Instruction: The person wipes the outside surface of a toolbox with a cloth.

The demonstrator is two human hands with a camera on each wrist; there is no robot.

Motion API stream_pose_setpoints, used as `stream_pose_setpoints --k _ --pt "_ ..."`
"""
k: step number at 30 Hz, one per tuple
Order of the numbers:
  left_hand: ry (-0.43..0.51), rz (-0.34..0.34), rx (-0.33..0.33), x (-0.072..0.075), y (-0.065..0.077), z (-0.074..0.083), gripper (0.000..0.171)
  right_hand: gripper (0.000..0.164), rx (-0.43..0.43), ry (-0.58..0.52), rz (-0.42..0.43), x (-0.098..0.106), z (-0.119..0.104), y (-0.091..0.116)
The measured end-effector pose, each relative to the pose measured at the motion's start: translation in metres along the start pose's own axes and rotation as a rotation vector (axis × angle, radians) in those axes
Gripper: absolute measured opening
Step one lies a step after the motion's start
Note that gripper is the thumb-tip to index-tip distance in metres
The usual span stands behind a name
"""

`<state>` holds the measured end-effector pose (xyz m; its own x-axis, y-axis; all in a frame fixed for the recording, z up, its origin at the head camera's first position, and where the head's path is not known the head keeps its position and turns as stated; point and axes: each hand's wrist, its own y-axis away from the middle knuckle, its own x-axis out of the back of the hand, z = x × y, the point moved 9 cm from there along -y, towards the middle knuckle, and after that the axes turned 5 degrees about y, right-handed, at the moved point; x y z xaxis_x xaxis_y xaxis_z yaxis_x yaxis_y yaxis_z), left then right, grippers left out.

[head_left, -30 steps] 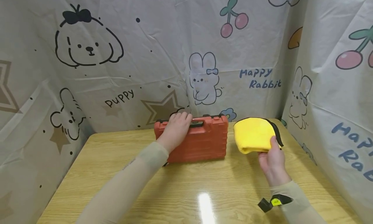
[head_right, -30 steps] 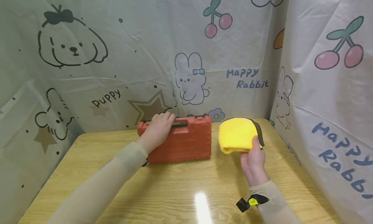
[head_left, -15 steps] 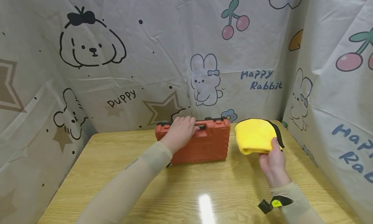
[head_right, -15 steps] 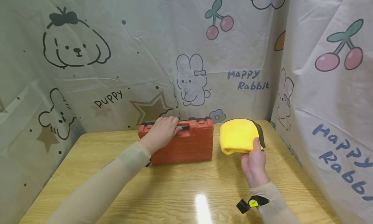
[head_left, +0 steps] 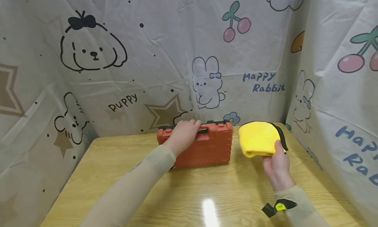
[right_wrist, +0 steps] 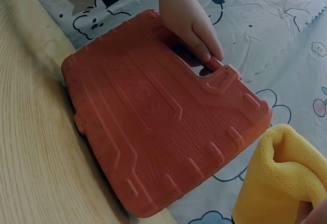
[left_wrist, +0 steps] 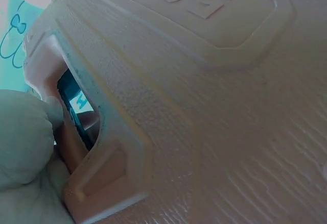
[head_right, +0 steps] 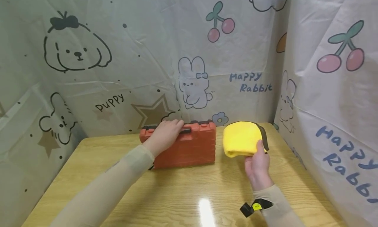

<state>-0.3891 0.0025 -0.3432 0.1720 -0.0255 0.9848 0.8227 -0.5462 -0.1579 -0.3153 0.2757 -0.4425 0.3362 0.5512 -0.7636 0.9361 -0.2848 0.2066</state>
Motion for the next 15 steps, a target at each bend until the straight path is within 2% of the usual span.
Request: stream_pose_setpoints --k 6,13,15 --pt "0.030 0.011 -0.018 0.003 0.014 0.009 0.011 0.040 0.007 0.012 0.012 0.000 0.001 -0.001" --pt "0.058 -0.046 -0.048 0.005 0.037 0.028 0.017 0.042 0.004 -0.008 0.018 0.000 -0.001 -0.002" --pt "0.045 -0.047 -0.074 0.006 0.046 0.036 0.019 0.042 0.000 -0.013 0.022 0.000 -0.002 -0.001"
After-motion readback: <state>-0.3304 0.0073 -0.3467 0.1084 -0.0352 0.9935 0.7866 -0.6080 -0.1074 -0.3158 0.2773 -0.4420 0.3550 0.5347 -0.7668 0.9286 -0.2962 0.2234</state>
